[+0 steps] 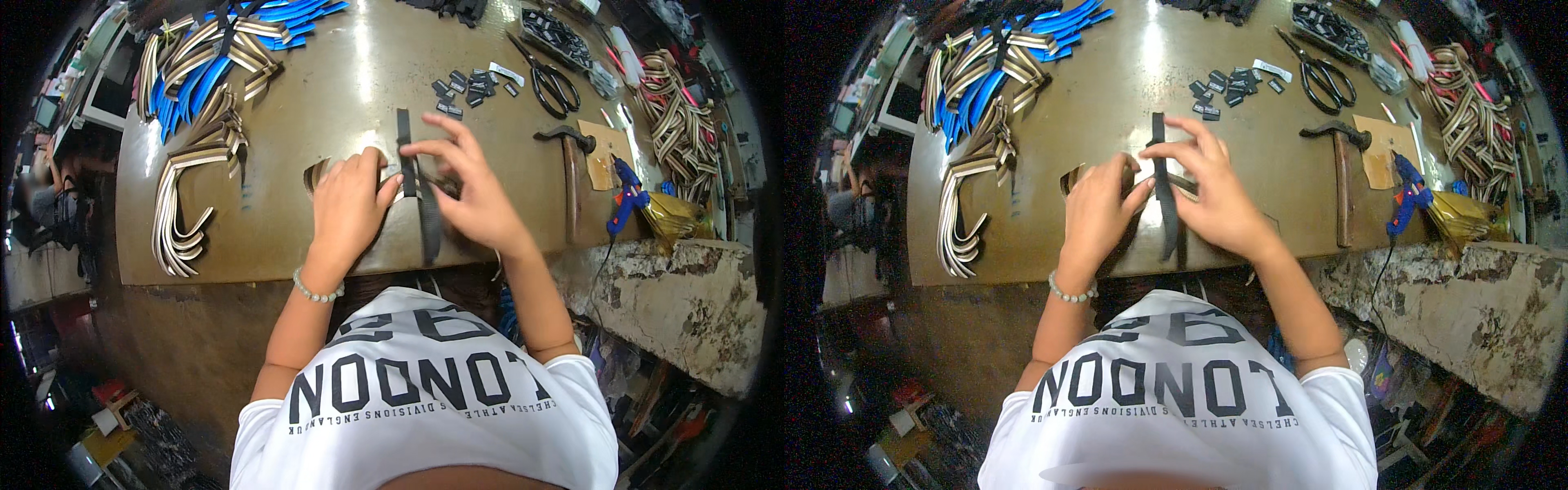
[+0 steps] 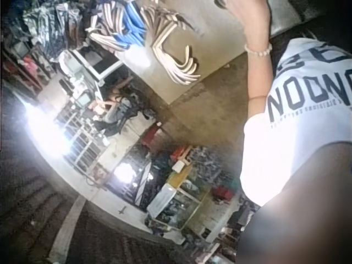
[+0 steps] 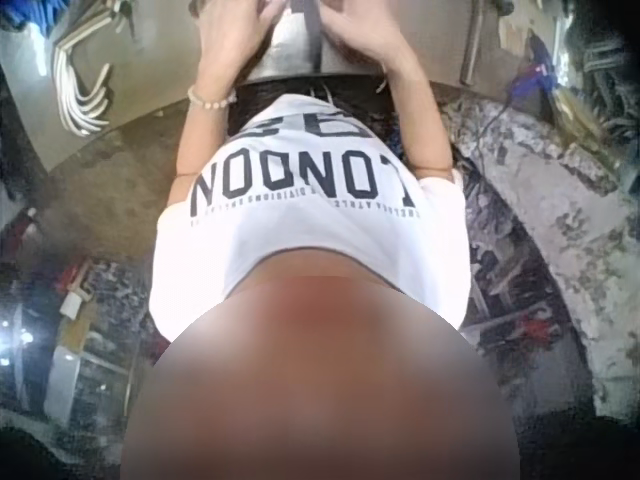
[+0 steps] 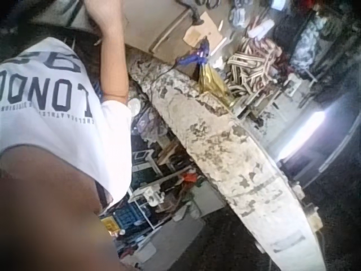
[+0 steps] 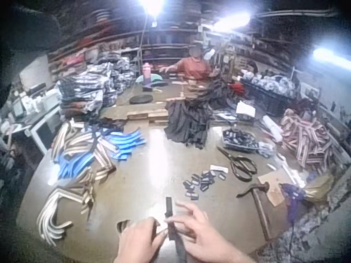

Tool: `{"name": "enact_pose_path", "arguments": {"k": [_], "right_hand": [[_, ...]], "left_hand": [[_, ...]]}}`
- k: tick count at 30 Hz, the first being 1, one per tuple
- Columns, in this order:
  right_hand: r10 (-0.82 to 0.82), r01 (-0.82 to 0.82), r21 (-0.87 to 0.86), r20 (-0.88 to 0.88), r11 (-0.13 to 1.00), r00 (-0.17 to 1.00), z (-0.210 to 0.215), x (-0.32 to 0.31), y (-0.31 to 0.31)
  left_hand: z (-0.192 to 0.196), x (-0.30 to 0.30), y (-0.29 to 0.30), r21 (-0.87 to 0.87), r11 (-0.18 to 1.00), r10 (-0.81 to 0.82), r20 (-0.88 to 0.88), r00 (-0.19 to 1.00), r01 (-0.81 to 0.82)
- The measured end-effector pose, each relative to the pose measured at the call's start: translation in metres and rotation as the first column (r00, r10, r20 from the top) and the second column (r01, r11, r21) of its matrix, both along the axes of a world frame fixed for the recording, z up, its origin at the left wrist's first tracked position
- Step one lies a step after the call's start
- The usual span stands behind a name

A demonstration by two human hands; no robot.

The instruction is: The person repeatedly assembles zipper units by applying hot glue to a black strap, attaching a zipper tape, and securing a metal stop with a hammer. They handle multiple zipper tapes and metal stops, using a glue gun and hammer throughout the process.

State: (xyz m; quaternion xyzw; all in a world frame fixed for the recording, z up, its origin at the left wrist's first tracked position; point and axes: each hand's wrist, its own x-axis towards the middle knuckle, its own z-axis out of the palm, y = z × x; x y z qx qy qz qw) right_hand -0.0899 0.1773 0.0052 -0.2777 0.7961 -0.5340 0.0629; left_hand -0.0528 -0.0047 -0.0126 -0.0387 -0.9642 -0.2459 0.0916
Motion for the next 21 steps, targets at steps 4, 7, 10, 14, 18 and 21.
{"name": "enact_pose_path", "arguments": {"k": [4,7,10,14,18,21], "right_hand": [[-0.15,0.152,0.116,-0.029,0.982,0.988,-0.027,-0.002,-0.02],[-0.155,0.209,0.243,-0.222,0.947,0.963,-0.035,-0.011,-0.025],[-0.123,0.253,0.247,-0.442,0.936,0.888,-0.039,-0.002,-0.021],[-0.059,0.226,0.285,-0.494,0.931,0.867,-0.044,0.025,-0.01],[0.043,0.135,0.34,-0.47,0.931,0.882,-0.036,0.037,0.0],[0.1,0.007,0.319,-0.317,0.948,0.943,-0.025,0.038,0.006]], "left_hand": [[-0.008,0.001,0.002,-0.084,0.994,-0.084,-0.096,0.992,0.076],[-0.011,0.002,0.003,-0.099,0.994,-0.05,-0.097,0.994,0.041],[-0.013,0.003,0.003,-0.105,0.994,-0.021,-0.129,0.991,0.008],[-0.017,0.003,0.004,-0.159,0.987,-0.046,-0.079,0.996,0.032],[-0.018,0.002,0.005,-0.199,0.979,-0.055,-0.06,0.997,0.042],[-0.017,0.003,0.005,-0.152,0.988,-0.043,-0.041,0.998,0.036]]}}
